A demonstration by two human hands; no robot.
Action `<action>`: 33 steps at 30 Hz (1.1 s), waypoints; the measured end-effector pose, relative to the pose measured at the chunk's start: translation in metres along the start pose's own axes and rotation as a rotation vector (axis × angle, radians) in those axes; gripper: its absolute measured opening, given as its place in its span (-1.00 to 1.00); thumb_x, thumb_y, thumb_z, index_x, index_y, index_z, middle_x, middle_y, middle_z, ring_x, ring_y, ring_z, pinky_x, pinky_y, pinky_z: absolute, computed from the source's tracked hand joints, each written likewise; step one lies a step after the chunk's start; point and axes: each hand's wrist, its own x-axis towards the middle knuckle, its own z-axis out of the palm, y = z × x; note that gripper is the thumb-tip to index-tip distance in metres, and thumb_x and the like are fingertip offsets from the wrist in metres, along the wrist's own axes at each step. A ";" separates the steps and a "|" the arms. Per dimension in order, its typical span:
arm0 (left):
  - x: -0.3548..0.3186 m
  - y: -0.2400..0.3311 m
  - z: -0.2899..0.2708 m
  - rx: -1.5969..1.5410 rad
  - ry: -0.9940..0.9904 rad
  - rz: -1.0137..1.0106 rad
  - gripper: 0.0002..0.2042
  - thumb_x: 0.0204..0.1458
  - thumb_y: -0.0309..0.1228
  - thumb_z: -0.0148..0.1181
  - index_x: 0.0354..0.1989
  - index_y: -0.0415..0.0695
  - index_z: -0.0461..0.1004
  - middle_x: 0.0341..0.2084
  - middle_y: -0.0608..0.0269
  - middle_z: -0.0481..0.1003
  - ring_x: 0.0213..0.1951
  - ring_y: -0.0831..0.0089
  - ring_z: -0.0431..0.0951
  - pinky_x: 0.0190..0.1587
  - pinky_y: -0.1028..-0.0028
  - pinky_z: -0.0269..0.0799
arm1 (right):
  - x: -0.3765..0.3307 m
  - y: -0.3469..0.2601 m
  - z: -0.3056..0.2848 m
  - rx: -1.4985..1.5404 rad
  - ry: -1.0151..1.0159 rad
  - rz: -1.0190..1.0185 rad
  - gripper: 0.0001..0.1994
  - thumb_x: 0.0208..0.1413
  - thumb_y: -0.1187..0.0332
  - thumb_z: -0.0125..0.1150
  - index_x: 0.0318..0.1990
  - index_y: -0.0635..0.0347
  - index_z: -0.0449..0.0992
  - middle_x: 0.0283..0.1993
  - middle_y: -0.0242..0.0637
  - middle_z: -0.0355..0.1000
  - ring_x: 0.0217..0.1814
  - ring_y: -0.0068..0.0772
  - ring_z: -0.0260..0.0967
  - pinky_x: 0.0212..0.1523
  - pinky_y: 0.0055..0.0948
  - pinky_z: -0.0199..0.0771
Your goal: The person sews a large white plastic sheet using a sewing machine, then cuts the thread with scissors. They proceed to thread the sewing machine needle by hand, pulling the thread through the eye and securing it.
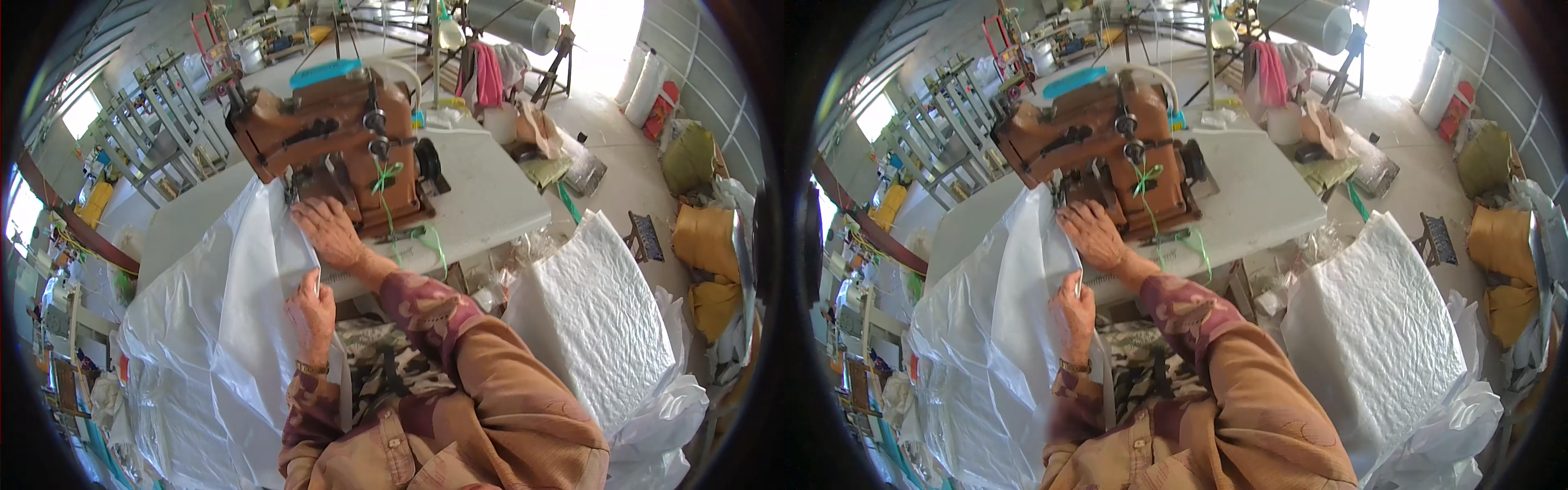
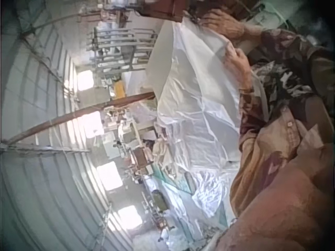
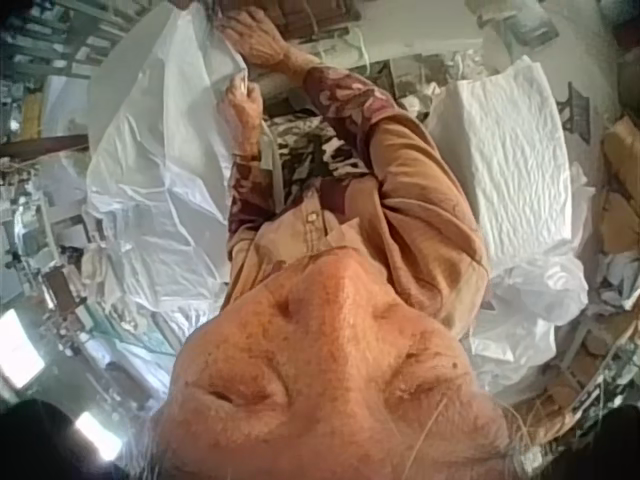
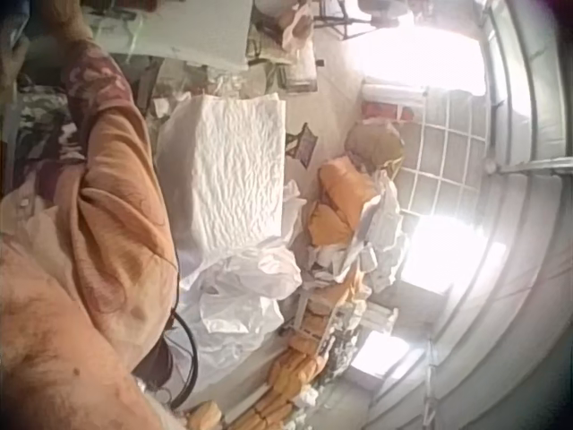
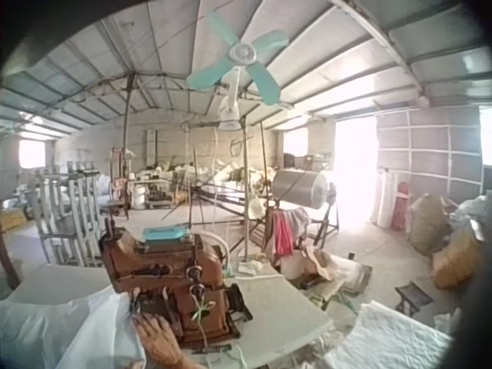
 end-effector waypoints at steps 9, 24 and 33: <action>0.016 0.002 0.003 0.031 0.051 0.048 -0.74 -0.09 -0.55 0.11 -0.16 -0.15 0.48 -0.44 0.01 0.55 -0.40 0.05 0.57 -0.34 0.15 0.46 | 0.002 -0.001 -0.002 -0.006 -0.008 0.010 -0.60 0.01 0.33 -0.02 0.05 0.22 0.37 0.18 -0.25 0.30 0.26 -0.23 0.15 0.28 -0.19 0.06; 0.040 0.002 -0.003 0.082 -0.003 0.032 -0.73 -0.05 -0.51 0.07 -0.11 -0.13 0.43 -0.33 0.09 0.54 -0.34 0.08 0.55 -0.28 0.12 0.39 | 0.002 -0.004 -0.006 0.005 -0.030 0.037 -0.54 -0.02 0.31 0.04 0.10 0.21 0.33 0.19 -0.27 0.27 0.25 -0.24 0.16 0.27 -0.20 0.03; 0.064 0.008 -0.004 0.117 -0.011 -0.007 -0.79 -0.01 -0.48 0.06 -0.16 -0.13 0.40 -0.39 0.08 0.52 -0.31 0.06 0.53 -0.24 0.09 0.36 | 0.000 -0.002 -0.003 0.010 -0.025 0.040 -0.54 0.00 0.28 0.02 0.10 0.18 0.32 0.21 -0.30 0.26 0.27 -0.26 0.14 0.25 -0.20 0.02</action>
